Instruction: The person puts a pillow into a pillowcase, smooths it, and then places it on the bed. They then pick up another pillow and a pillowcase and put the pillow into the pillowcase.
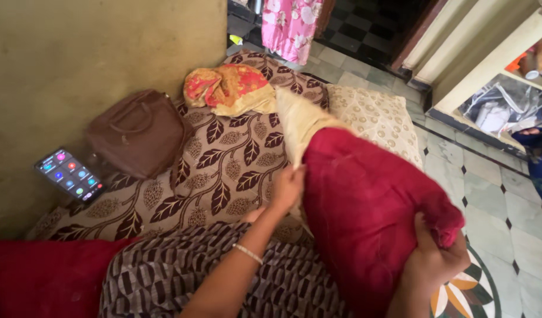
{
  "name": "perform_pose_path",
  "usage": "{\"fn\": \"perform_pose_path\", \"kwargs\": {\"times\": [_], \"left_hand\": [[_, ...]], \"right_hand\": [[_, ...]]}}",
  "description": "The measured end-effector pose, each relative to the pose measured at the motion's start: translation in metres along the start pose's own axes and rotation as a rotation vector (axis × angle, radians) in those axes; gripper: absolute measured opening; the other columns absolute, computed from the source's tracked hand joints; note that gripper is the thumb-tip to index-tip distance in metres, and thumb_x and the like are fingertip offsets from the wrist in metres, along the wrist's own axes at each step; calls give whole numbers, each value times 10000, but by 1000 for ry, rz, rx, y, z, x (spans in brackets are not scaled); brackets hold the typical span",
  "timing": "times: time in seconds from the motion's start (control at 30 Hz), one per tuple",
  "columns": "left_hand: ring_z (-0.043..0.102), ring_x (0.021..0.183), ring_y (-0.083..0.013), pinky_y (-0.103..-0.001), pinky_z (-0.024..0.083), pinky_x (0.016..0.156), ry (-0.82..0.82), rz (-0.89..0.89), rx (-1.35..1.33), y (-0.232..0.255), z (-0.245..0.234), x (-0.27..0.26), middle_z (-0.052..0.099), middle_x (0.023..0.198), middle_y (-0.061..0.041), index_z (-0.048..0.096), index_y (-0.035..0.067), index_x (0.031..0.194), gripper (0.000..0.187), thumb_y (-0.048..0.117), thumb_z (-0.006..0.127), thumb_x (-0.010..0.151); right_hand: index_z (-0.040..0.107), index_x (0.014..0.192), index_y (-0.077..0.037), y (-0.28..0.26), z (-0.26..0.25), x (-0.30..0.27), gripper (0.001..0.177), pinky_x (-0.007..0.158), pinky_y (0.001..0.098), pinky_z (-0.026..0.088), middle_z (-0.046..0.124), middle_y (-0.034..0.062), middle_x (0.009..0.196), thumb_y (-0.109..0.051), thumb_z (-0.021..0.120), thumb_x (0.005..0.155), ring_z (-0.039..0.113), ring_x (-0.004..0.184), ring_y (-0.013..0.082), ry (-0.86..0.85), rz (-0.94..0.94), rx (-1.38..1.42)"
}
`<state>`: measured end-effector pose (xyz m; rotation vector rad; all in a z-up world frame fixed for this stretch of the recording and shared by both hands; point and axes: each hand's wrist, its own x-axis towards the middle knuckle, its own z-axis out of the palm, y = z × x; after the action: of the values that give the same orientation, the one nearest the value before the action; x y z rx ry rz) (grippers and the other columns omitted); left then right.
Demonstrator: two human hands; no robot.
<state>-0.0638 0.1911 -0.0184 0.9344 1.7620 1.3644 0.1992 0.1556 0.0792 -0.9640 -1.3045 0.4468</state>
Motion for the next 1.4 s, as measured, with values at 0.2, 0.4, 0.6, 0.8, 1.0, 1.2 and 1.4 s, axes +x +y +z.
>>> {"fn": "perform_pose_path", "kwargs": {"times": [0.2,0.4,0.6,0.8,1.0,1.2,1.4], "left_hand": [[620,737,-240,-411,505,702,-198,770,102,81,-12,-129,634,777,-120,651,28,900,281,284,672,1013],[630,740,-266,-441,521,636,242,232,-285,28,-57,-118,680,878,-169,527,2,1123,338,283,653,983],[694,923,-183,-351,568,823,414,25,-242,-33,-158,-95,744,1094,-130,638,31,1328,461,371,556,1028],[674,899,-146,-311,554,831,377,111,-549,-81,-178,-115,778,1066,-96,728,-25,1240,402,283,554,1050],[697,909,-134,-285,554,847,291,73,-813,-70,-188,-128,783,1066,-64,751,1,1176,347,239,548,1025],[665,892,-118,-264,533,852,304,159,-647,-77,-181,-135,769,990,-46,786,-24,1085,305,199,582,1037],[690,913,-115,-277,537,883,353,170,-420,-57,-160,-153,786,994,-56,766,-13,1152,277,174,621,1008]], "right_hand": [[685,1270,53,16,44,-55,314,880,291,555,734,89,1121,24,785,974,663,960,155,141,-54,-52],[665,1248,24,-16,51,-148,334,996,330,499,722,135,1141,-51,705,925,669,1068,216,-249,108,182],[732,1163,40,-28,91,-110,415,1145,404,470,756,164,1236,-276,480,1069,679,1251,296,-1072,131,793],[618,1324,49,-24,210,-112,691,1108,416,426,635,236,1371,-533,618,952,588,1305,337,-1057,-76,57],[631,1299,1,-2,291,-139,699,1079,432,433,638,249,1314,-554,695,879,595,1260,384,-1172,4,-362],[745,1052,-56,11,310,-145,505,863,427,538,750,176,1028,-494,715,802,719,975,334,-1320,53,-351],[735,1006,-24,143,366,-167,297,761,478,542,721,220,950,-268,647,863,691,839,396,-1257,-324,-384]]}}
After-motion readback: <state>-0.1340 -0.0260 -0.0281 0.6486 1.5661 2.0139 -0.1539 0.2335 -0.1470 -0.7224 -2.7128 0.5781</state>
